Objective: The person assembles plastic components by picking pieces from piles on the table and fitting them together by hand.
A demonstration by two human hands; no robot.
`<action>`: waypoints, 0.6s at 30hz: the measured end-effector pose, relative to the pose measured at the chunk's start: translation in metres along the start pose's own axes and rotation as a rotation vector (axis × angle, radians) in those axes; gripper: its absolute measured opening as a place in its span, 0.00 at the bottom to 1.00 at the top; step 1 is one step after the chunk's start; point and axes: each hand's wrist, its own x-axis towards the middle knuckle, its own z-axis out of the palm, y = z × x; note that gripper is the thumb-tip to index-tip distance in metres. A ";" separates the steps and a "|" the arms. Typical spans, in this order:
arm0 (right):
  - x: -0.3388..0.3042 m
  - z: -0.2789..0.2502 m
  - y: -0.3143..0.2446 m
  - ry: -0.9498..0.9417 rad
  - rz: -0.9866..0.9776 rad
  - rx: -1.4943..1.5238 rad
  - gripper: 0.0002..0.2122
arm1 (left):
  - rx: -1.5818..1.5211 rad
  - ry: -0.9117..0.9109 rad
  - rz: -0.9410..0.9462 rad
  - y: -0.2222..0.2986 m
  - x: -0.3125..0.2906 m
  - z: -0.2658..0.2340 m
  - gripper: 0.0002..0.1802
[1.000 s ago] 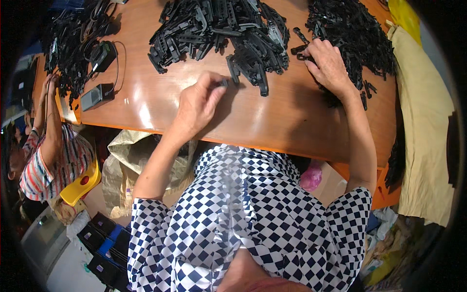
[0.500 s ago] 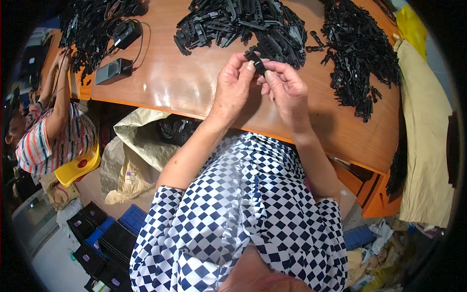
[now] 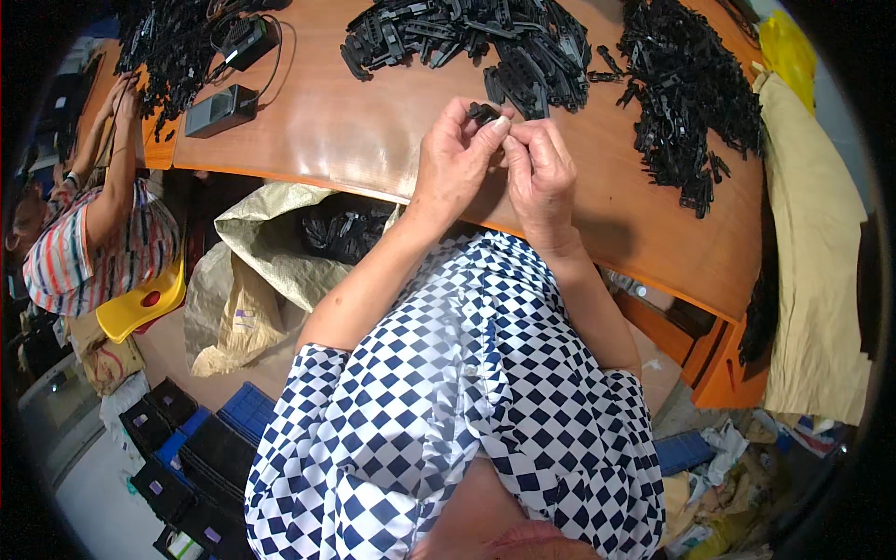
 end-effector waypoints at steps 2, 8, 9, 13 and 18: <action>-0.001 -0.001 -0.004 0.004 0.114 0.100 0.03 | -0.010 0.014 -0.010 -0.002 -0.001 0.001 0.15; -0.003 -0.004 0.001 -0.051 0.114 -0.031 0.05 | 0.020 0.012 -0.042 -0.006 0.000 0.002 0.17; -0.003 -0.005 -0.001 -0.051 0.116 -0.026 0.05 | -0.001 0.007 -0.049 -0.009 0.001 0.000 0.16; -0.005 -0.015 -0.007 -0.129 0.226 0.010 0.11 | 0.068 -0.029 -0.076 -0.003 -0.003 -0.007 0.15; -0.011 -0.020 0.000 -0.292 0.675 0.703 0.14 | 0.164 -0.082 0.031 0.001 -0.012 -0.006 0.15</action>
